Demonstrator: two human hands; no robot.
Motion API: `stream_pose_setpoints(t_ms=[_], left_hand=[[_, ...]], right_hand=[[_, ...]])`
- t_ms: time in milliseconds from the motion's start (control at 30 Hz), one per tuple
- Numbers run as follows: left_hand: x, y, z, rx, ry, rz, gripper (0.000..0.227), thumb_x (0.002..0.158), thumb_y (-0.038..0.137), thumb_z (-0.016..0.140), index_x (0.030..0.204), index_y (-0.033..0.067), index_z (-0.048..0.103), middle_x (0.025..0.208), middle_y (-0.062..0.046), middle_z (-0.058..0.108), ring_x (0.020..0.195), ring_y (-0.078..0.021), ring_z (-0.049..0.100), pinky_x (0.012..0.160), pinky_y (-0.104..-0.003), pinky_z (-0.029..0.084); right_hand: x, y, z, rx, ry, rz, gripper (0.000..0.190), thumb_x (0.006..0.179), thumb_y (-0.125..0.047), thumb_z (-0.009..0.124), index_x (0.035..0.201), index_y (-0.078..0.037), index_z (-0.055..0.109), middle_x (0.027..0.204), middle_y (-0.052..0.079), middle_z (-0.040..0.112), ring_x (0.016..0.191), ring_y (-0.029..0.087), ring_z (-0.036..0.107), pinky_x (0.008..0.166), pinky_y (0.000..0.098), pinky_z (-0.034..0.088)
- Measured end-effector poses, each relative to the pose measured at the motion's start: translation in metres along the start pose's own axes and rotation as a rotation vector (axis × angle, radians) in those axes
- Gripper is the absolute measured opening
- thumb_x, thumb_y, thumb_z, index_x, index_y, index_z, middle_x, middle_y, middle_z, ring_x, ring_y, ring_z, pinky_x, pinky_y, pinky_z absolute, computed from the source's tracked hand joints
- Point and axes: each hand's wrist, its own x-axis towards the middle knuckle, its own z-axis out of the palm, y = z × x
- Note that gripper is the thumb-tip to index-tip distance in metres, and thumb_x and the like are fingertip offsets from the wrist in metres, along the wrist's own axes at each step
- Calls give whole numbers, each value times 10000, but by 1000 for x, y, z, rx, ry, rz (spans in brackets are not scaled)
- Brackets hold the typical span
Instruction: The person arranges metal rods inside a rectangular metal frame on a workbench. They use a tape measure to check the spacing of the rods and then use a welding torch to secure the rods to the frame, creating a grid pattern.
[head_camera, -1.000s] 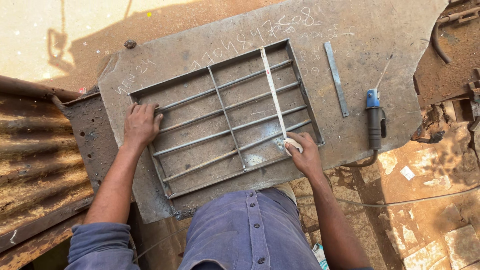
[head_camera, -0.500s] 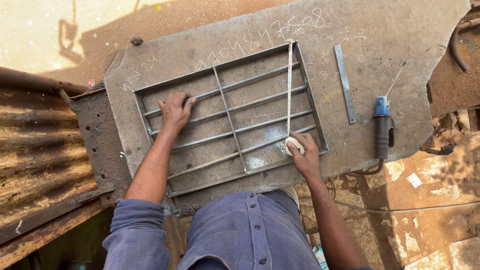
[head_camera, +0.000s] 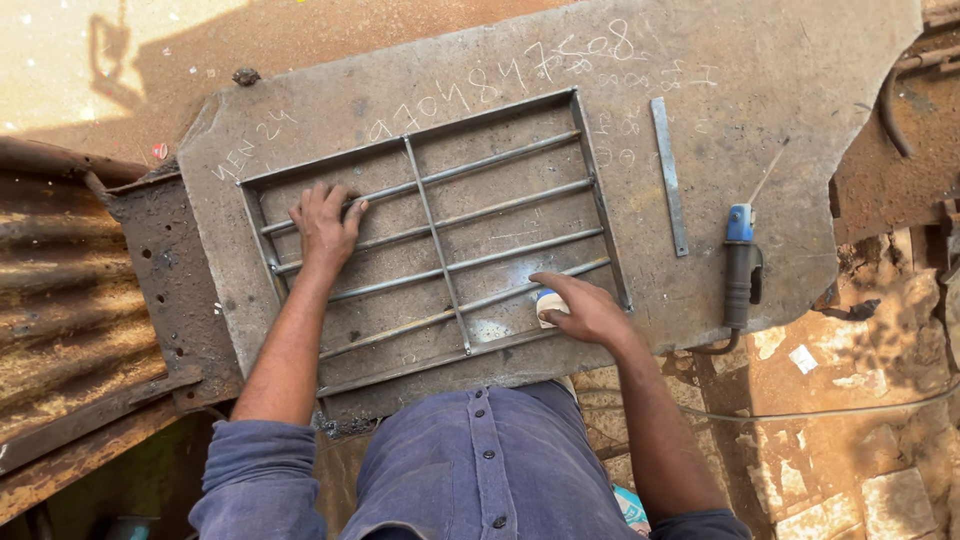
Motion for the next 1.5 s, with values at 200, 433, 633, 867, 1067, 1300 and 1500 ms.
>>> stream_pose_setpoints(t_ms=[200,433,633,867,1067,1300,1500], left_hand=[[-28,42,18,-44,208,-257,324,939,329,799,1125,103,660,1072,-101,634,1071,-285,563,969,-488,423],[-38,57,15,-290,388,-318,461,885,305,802,1247,87,619,1206,-107,643,1166,-296,587,1037,-475,444],[-17,23,7,119,294,-9,606,825,523,717,1237,84,647,1222,-152,631,1200,-315,547,1074,-536,376],[8,-7,6,77,-25,3,400,954,488,643,1095,116,693,1130,-98,629,1113,-257,559,1025,-498,415],[8,-5,13,101,-127,15,397,1027,464,539,1166,113,663,1096,-87,615,1057,-230,537,951,-448,433],[4,-12,23,117,-66,24,250,1060,257,475,1141,80,631,1066,-84,623,1015,-205,546,904,-423,445],[5,-12,36,-155,-236,-265,255,1103,252,435,1148,63,600,1034,-83,623,930,-197,577,915,-397,517]], right_hand=[[49,114,-39,-25,815,336,542,1001,-323,710,1456,-55,589,1251,238,646,1131,373,644,946,509,532],[77,207,-50,-230,894,395,334,864,-169,850,1131,2,745,1019,216,720,898,392,683,805,537,548],[85,187,-61,216,886,420,352,890,16,747,1208,75,610,1056,180,704,856,234,687,690,347,559],[91,75,-83,568,944,-76,330,1050,91,614,1354,70,489,1086,157,670,896,168,693,751,278,577],[149,-131,-67,306,337,-246,249,1053,-29,674,1300,-12,644,1014,90,682,802,119,621,669,267,513],[212,-269,1,-350,317,-861,287,1016,-42,682,1286,-139,691,865,103,663,741,229,644,625,391,532],[245,-299,2,-1016,7,-940,428,964,-100,666,1363,-251,631,895,89,682,730,194,651,566,349,561]])
